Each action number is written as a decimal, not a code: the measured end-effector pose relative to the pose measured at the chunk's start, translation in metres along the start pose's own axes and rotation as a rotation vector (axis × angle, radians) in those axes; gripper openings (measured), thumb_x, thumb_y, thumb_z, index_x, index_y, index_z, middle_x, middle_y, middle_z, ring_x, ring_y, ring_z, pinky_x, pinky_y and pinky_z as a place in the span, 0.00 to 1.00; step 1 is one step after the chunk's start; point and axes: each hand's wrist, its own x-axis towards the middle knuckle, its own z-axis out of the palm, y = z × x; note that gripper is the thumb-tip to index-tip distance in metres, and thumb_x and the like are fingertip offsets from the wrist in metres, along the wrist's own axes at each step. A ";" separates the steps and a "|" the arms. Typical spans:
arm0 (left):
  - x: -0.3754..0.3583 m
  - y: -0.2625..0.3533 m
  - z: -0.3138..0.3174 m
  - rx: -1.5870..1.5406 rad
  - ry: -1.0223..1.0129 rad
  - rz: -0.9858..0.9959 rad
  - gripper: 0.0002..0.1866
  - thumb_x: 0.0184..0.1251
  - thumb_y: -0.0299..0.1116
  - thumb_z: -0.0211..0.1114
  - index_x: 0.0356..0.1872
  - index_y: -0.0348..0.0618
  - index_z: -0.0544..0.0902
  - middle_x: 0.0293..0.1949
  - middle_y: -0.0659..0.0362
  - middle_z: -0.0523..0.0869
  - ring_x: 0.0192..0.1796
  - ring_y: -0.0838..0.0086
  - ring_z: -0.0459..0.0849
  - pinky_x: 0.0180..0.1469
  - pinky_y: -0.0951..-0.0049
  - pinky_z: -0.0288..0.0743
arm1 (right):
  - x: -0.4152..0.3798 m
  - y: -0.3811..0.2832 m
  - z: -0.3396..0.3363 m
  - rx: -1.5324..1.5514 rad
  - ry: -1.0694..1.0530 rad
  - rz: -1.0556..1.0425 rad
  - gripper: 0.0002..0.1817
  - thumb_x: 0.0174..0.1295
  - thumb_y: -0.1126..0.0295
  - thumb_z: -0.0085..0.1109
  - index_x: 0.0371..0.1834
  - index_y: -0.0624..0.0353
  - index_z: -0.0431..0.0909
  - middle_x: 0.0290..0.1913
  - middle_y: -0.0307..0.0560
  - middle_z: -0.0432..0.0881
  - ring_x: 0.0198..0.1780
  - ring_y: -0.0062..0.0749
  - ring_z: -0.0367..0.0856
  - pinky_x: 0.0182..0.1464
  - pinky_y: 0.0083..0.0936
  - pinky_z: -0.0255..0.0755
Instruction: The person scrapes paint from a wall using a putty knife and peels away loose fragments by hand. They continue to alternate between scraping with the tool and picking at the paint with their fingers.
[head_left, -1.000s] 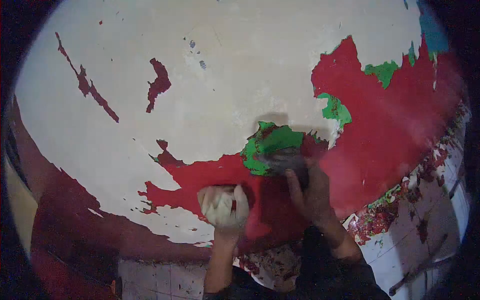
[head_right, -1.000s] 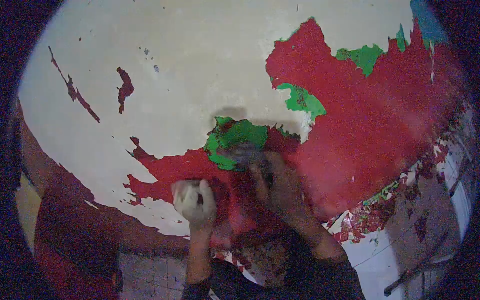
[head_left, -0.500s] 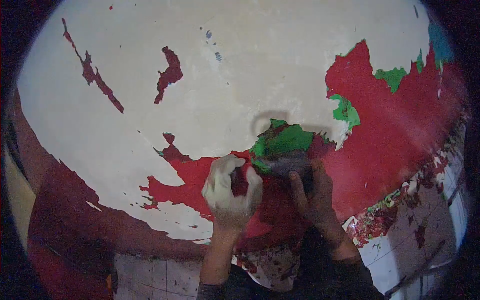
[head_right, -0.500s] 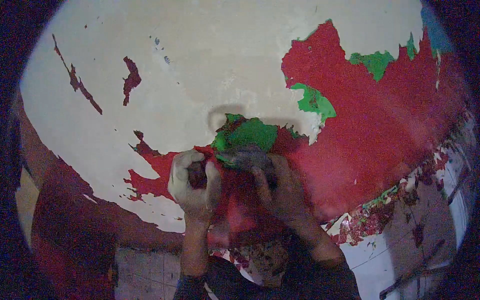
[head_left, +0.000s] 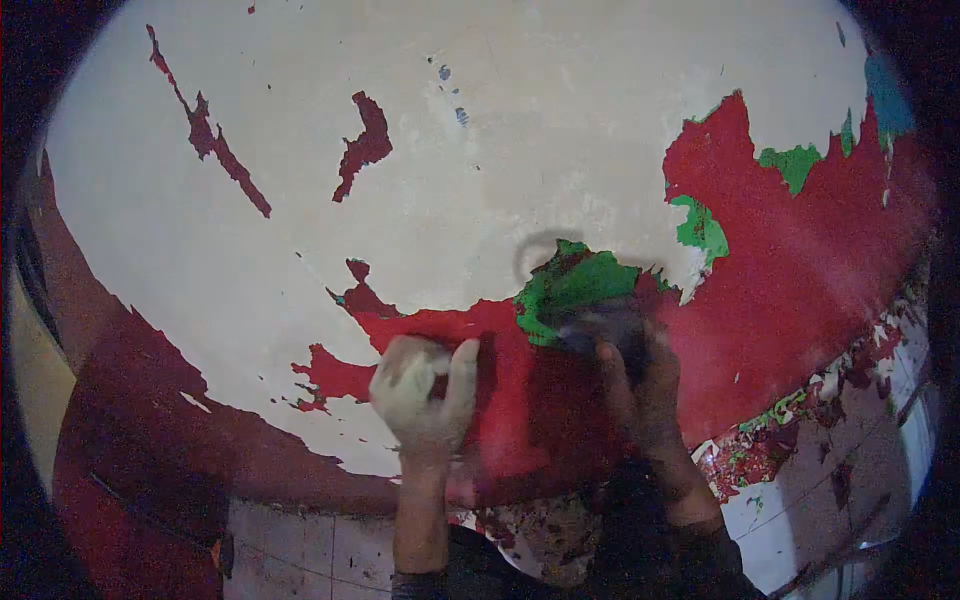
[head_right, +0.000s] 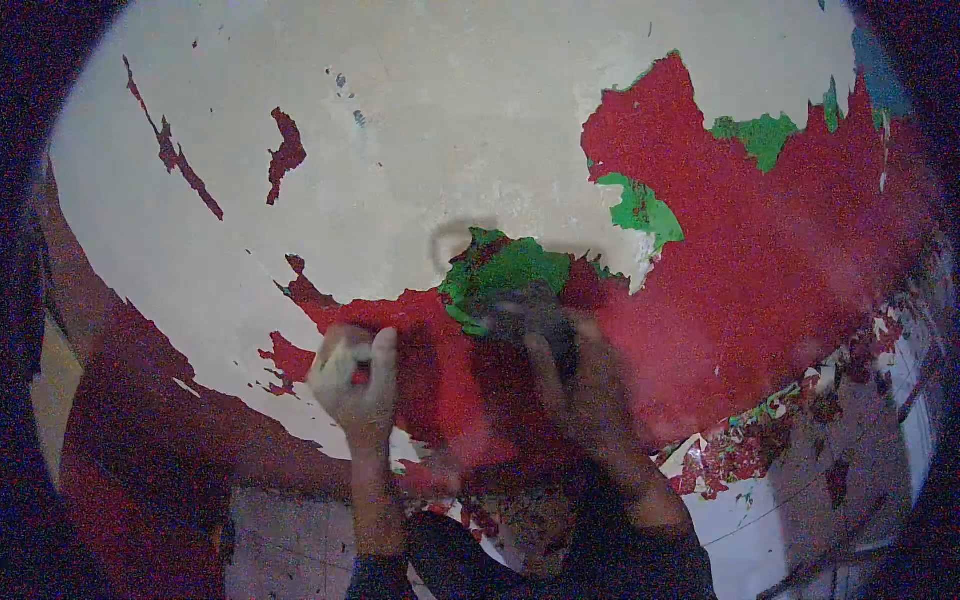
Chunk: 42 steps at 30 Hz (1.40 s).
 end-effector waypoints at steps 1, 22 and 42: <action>0.002 0.004 0.009 0.103 0.035 0.082 0.09 0.52 0.32 0.70 0.34 0.43 0.82 0.30 0.58 0.79 0.32 0.65 0.74 0.38 0.66 0.70 | 0.001 -0.004 0.004 -0.048 0.002 0.013 0.11 0.63 0.68 0.54 0.43 0.63 0.70 0.36 0.53 0.80 0.34 0.39 0.80 0.37 0.33 0.73; -0.030 -0.014 0.065 0.470 0.115 0.288 0.24 0.50 0.45 0.62 0.52 0.53 0.80 0.62 0.52 0.69 0.65 0.56 0.59 0.66 0.47 0.45 | 0.004 0.006 0.015 -0.199 -0.061 -0.051 0.12 0.62 0.69 0.56 0.43 0.64 0.69 0.31 0.58 0.78 0.33 0.50 0.80 0.32 0.37 0.72; -0.034 -0.014 0.066 0.354 0.196 0.259 0.31 0.55 0.46 0.60 0.58 0.38 0.70 0.55 0.46 0.70 0.54 0.52 0.65 0.56 0.50 0.59 | 0.001 0.000 0.014 0.014 -0.022 0.092 0.14 0.64 0.68 0.52 0.48 0.65 0.68 0.39 0.57 0.78 0.40 0.43 0.79 0.41 0.34 0.72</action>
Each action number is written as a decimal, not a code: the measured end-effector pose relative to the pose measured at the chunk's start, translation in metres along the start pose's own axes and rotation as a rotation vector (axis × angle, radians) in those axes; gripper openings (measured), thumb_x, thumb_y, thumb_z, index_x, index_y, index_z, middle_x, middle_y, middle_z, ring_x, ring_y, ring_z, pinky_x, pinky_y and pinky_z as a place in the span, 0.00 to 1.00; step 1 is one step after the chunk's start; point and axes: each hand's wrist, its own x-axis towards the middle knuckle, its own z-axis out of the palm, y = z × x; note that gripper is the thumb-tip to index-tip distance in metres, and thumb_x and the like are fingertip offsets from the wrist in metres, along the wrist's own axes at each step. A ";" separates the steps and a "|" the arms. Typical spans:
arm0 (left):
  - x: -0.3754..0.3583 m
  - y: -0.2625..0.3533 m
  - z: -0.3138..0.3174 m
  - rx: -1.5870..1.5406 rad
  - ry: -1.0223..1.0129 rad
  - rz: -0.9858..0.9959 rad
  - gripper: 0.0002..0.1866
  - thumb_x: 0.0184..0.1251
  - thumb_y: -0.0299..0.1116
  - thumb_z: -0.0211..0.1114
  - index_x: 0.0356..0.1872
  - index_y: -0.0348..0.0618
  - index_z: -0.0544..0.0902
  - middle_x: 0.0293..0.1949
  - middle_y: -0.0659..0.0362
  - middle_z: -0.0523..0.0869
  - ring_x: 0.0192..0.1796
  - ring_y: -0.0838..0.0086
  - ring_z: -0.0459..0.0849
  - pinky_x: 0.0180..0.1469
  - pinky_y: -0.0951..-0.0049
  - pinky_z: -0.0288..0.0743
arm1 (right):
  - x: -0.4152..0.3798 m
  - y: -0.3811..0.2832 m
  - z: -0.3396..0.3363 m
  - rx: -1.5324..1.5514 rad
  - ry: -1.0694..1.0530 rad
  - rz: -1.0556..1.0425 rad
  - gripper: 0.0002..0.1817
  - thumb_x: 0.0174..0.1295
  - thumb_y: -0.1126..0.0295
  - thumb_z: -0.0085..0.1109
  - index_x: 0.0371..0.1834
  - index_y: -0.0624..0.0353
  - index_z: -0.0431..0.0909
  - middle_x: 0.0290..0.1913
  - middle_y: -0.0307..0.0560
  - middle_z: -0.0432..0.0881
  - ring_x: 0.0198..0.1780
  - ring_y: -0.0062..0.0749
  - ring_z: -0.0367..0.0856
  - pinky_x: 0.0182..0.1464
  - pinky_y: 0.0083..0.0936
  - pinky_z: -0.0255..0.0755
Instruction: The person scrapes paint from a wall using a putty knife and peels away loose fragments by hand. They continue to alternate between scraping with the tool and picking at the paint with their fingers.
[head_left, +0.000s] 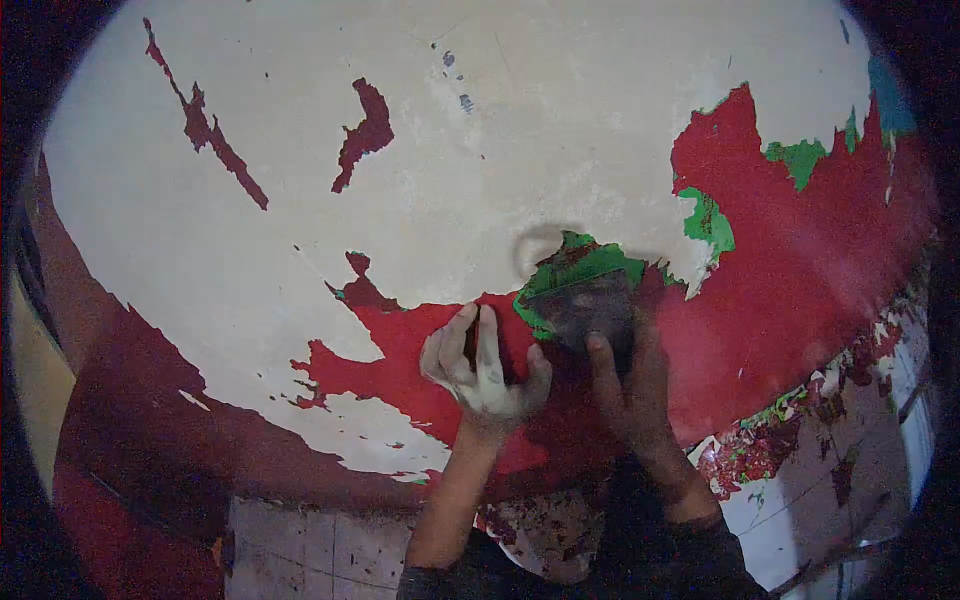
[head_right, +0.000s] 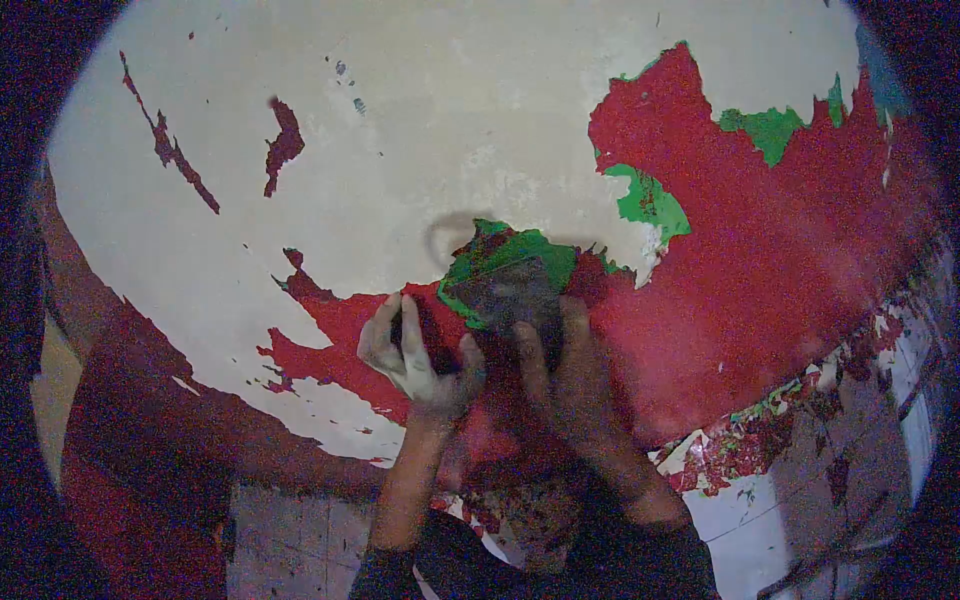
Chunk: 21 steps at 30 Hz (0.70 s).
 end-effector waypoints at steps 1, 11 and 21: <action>0.003 0.002 0.001 0.013 -0.007 -0.013 0.30 0.53 0.45 0.61 0.57 0.39 0.73 0.55 0.47 0.70 0.54 0.53 0.65 0.56 0.51 0.59 | 0.000 -0.004 -0.001 0.009 -0.025 0.034 0.14 0.64 0.68 0.51 0.49 0.65 0.67 0.39 0.57 0.78 0.40 0.43 0.79 0.42 0.34 0.72; 0.004 0.005 0.002 0.168 -0.088 0.010 0.28 0.51 0.46 0.60 0.55 0.48 0.77 0.54 0.49 0.68 0.54 0.54 0.61 0.55 0.52 0.57 | 0.000 -0.011 0.011 0.113 -0.062 0.094 0.18 0.64 0.71 0.50 0.55 0.66 0.64 0.48 0.56 0.74 0.50 0.37 0.74 0.52 0.32 0.68; 0.004 0.002 0.002 0.086 -0.002 0.032 0.25 0.51 0.42 0.61 0.52 0.46 0.79 0.52 0.50 0.70 0.53 0.56 0.65 0.54 0.52 0.59 | -0.002 0.003 0.012 0.035 -0.088 -0.022 0.18 0.64 0.68 0.53 0.53 0.66 0.65 0.42 0.56 0.77 0.43 0.41 0.78 0.45 0.33 0.71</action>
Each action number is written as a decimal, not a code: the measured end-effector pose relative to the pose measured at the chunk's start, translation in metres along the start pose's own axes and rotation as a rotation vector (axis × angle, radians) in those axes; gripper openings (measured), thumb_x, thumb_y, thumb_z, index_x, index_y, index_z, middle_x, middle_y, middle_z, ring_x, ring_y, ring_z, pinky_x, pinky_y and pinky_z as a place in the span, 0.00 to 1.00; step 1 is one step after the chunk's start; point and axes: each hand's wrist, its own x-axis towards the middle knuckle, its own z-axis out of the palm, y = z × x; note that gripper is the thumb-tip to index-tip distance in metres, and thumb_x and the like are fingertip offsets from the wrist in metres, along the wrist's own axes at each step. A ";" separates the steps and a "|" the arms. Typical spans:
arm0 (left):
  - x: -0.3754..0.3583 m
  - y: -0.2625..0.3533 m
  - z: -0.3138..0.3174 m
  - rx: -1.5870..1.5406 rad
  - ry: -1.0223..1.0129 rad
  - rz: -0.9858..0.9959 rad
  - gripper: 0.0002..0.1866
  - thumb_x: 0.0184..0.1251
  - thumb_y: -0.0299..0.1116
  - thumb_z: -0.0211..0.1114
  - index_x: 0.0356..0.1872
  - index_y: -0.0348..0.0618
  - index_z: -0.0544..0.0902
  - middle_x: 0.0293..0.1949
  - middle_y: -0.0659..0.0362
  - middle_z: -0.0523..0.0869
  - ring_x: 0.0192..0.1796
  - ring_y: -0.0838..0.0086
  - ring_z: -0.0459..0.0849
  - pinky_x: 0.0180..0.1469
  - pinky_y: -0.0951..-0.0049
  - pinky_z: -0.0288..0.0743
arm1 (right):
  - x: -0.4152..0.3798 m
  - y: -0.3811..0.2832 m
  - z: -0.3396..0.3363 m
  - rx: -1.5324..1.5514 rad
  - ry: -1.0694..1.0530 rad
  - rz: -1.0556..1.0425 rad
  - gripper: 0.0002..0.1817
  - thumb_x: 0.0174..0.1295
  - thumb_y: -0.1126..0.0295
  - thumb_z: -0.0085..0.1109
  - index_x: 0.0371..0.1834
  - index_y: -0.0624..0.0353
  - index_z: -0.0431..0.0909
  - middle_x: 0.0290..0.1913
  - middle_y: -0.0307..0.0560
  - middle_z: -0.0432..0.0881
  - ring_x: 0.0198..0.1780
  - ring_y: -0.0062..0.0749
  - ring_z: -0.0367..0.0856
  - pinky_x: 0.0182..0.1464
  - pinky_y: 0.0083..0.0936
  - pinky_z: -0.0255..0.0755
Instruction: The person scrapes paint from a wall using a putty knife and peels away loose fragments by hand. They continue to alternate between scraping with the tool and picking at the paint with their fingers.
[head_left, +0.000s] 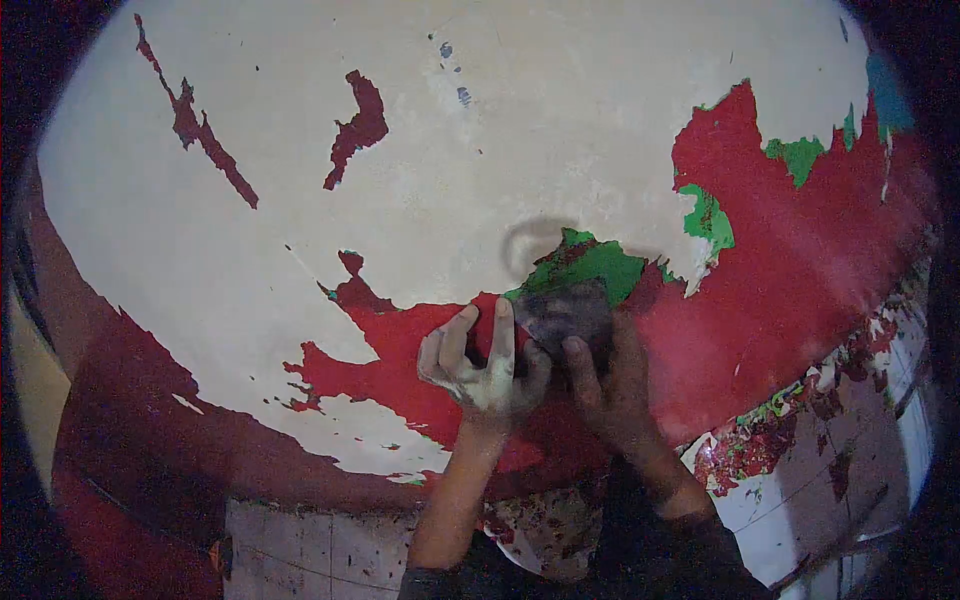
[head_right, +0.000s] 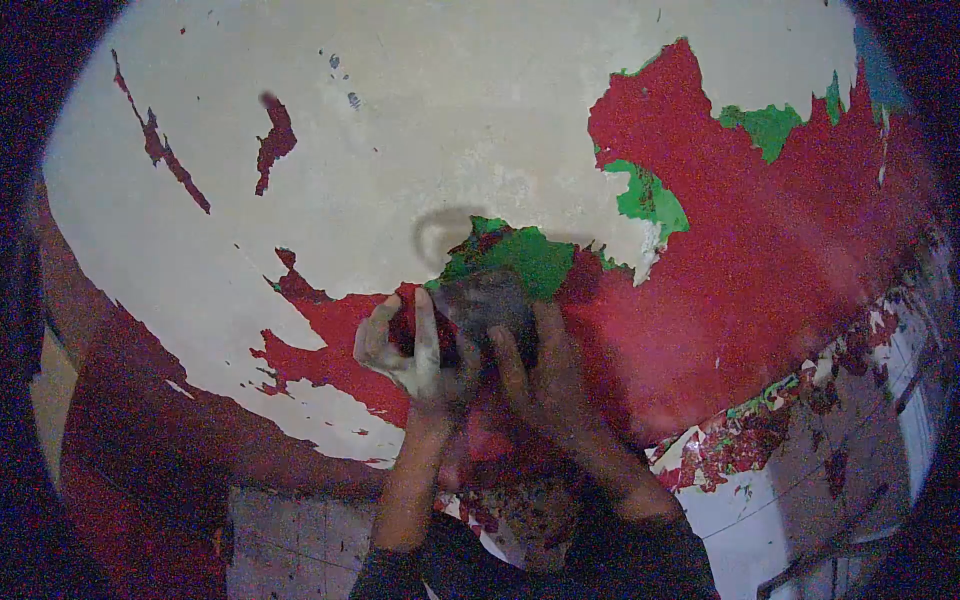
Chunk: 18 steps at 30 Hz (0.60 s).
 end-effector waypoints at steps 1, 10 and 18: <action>-0.001 0.000 0.000 -0.026 0.008 0.005 0.25 0.51 0.41 0.61 0.52 0.45 0.79 0.52 0.50 0.70 0.52 0.56 0.65 0.54 0.52 0.59 | -0.003 0.008 0.000 -0.068 -0.002 -0.028 0.17 0.64 0.68 0.53 0.52 0.66 0.66 0.41 0.56 0.78 0.42 0.42 0.79 0.44 0.34 0.72; -0.007 -0.001 0.002 -0.134 0.095 -0.033 0.28 0.58 0.43 0.58 0.57 0.34 0.72 0.51 0.47 0.71 0.51 0.55 0.67 0.54 0.51 0.62 | 0.002 -0.001 -0.010 -0.176 0.098 -0.044 0.13 0.62 0.69 0.55 0.45 0.65 0.68 0.35 0.59 0.78 0.35 0.50 0.81 0.35 0.38 0.73; -0.003 0.003 -0.003 0.034 -0.041 -0.022 0.28 0.55 0.42 0.57 0.57 0.37 0.73 0.55 0.47 0.70 0.55 0.55 0.64 0.56 0.51 0.59 | 0.015 -0.013 -0.018 -0.261 -0.053 -0.050 0.14 0.62 0.69 0.55 0.46 0.65 0.68 0.34 0.62 0.79 0.35 0.57 0.81 0.34 0.43 0.73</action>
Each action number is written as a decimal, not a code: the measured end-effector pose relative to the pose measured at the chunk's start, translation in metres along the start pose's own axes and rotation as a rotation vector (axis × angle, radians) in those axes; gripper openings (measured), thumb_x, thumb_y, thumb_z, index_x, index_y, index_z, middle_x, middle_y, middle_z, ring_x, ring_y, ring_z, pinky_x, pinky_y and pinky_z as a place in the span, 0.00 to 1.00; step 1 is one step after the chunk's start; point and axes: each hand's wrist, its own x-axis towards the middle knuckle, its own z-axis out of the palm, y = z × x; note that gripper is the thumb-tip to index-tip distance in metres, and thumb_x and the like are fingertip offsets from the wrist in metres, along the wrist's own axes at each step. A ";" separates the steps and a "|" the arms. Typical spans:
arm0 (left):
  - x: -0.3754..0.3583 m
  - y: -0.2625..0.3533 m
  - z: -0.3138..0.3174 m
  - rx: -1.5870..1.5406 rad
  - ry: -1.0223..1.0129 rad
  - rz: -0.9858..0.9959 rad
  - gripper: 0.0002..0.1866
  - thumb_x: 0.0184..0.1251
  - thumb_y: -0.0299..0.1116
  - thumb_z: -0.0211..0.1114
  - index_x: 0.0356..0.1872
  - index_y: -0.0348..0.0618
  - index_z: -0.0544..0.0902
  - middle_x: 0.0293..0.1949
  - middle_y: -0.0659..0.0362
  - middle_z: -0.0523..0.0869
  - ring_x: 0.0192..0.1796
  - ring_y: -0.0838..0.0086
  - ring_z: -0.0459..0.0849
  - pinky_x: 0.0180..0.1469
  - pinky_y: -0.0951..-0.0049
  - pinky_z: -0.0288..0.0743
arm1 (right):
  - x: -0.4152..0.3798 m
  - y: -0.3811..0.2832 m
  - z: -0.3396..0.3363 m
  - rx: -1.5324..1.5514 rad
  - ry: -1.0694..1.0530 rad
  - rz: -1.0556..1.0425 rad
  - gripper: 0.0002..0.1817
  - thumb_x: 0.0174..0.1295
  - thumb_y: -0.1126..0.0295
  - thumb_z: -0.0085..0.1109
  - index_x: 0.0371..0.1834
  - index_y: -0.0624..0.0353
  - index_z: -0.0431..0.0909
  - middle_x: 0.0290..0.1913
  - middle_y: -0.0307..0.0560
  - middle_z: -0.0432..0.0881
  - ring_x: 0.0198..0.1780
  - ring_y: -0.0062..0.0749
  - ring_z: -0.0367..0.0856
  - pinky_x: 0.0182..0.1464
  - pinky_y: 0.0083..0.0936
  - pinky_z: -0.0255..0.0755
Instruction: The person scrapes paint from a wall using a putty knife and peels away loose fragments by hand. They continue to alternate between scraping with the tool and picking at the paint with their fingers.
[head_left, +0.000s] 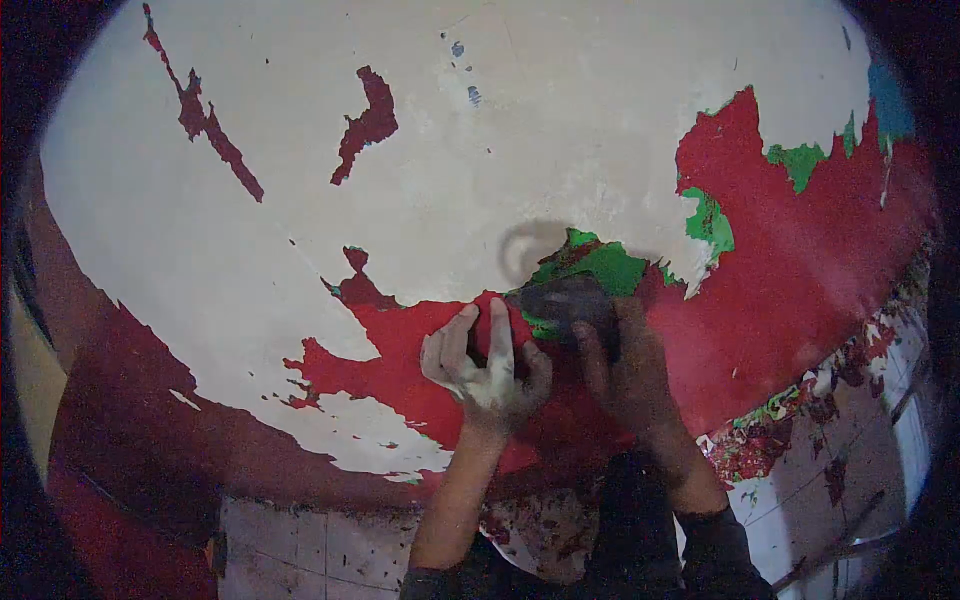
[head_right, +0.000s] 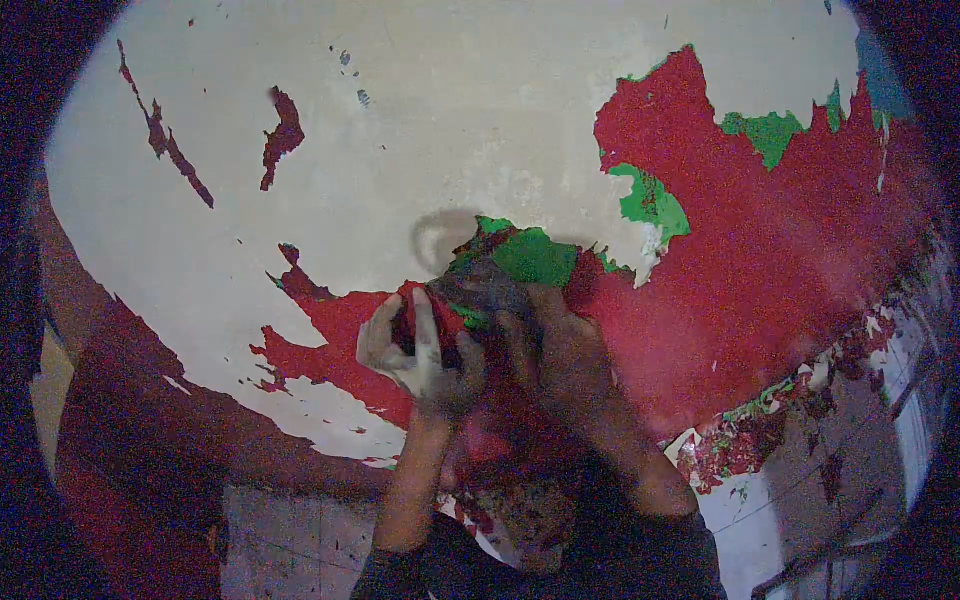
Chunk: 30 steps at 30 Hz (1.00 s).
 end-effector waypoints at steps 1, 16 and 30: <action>0.000 0.000 0.002 -0.006 0.008 -0.005 0.28 0.52 0.41 0.59 0.55 0.39 0.75 0.55 0.48 0.70 0.55 0.55 0.63 0.55 0.50 0.59 | 0.000 0.002 0.001 -0.014 0.003 -0.026 0.14 0.62 0.69 0.55 0.46 0.65 0.68 0.34 0.62 0.79 0.35 0.57 0.81 0.34 0.43 0.73; -0.020 -0.002 0.008 -0.105 0.087 -0.010 0.28 0.55 0.42 0.61 0.56 0.36 0.73 0.54 0.46 0.71 0.56 0.53 0.66 0.57 0.51 0.61 | -0.004 0.018 0.003 -0.128 -0.157 -0.267 0.11 0.61 0.69 0.56 0.42 0.63 0.74 0.32 0.58 0.81 0.33 0.50 0.82 0.33 0.39 0.75; 0.006 0.019 -0.006 -0.021 -0.056 -0.146 0.34 0.49 0.39 0.62 0.60 0.34 0.70 0.56 0.42 0.67 0.55 0.49 0.65 0.55 0.50 0.59 | 0.003 -0.005 -0.001 -0.017 -0.053 0.028 0.16 0.63 0.68 0.53 0.50 0.64 0.67 0.37 0.64 0.80 0.40 0.58 0.81 0.38 0.42 0.74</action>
